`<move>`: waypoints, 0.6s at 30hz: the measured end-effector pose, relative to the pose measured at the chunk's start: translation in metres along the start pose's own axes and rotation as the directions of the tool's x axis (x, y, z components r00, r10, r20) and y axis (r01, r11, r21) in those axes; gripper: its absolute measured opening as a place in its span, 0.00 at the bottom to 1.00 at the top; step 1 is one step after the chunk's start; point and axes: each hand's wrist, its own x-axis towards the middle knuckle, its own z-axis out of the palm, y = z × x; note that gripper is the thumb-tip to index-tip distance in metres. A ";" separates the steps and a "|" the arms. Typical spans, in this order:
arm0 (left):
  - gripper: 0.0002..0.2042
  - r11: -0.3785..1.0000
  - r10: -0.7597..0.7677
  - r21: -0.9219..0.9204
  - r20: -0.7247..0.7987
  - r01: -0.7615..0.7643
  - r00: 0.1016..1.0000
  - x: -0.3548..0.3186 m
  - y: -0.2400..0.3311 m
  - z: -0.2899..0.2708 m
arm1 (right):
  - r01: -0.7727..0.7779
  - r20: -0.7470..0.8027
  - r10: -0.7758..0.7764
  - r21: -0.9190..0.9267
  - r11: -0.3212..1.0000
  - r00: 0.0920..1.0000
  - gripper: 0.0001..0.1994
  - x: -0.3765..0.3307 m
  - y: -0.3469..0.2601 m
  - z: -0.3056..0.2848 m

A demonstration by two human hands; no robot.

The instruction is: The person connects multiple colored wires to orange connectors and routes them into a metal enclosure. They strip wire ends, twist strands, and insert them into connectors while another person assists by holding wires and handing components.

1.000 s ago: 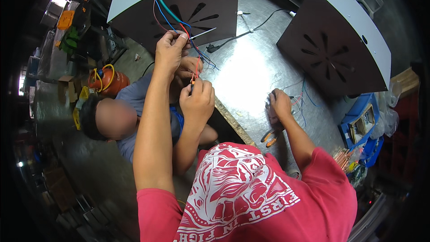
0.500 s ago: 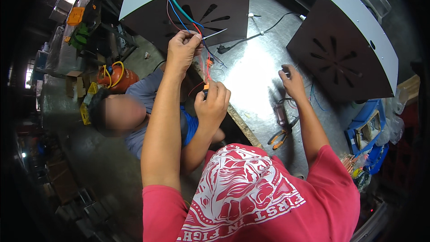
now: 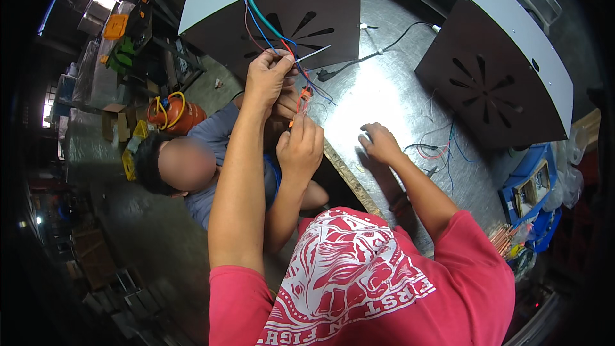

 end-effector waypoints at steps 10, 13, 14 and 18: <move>0.08 0.996 -0.042 -0.083 0.040 0.046 0.998 0.000 -0.001 0.002 | 0.002 -0.223 -0.066 -0.274 0.962 0.973 0.34 -0.027 0.012 0.069; 0.10 0.998 -0.037 -0.049 0.029 0.038 0.999 0.001 -0.001 0.002 | 0.006 -0.232 -0.065 -0.249 0.969 0.970 0.33 -0.027 0.014 0.071; 0.11 0.999 -0.047 -0.011 0.009 0.047 0.999 0.002 -0.001 0.001 | 0.004 -0.236 -0.065 -0.248 0.969 0.970 0.33 -0.027 0.015 0.071; 0.10 0.999 -0.039 -0.005 0.021 0.039 0.999 0.003 -0.001 0.002 | 0.020 -0.266 -0.088 -0.250 0.968 0.960 0.33 -0.027 0.014 0.070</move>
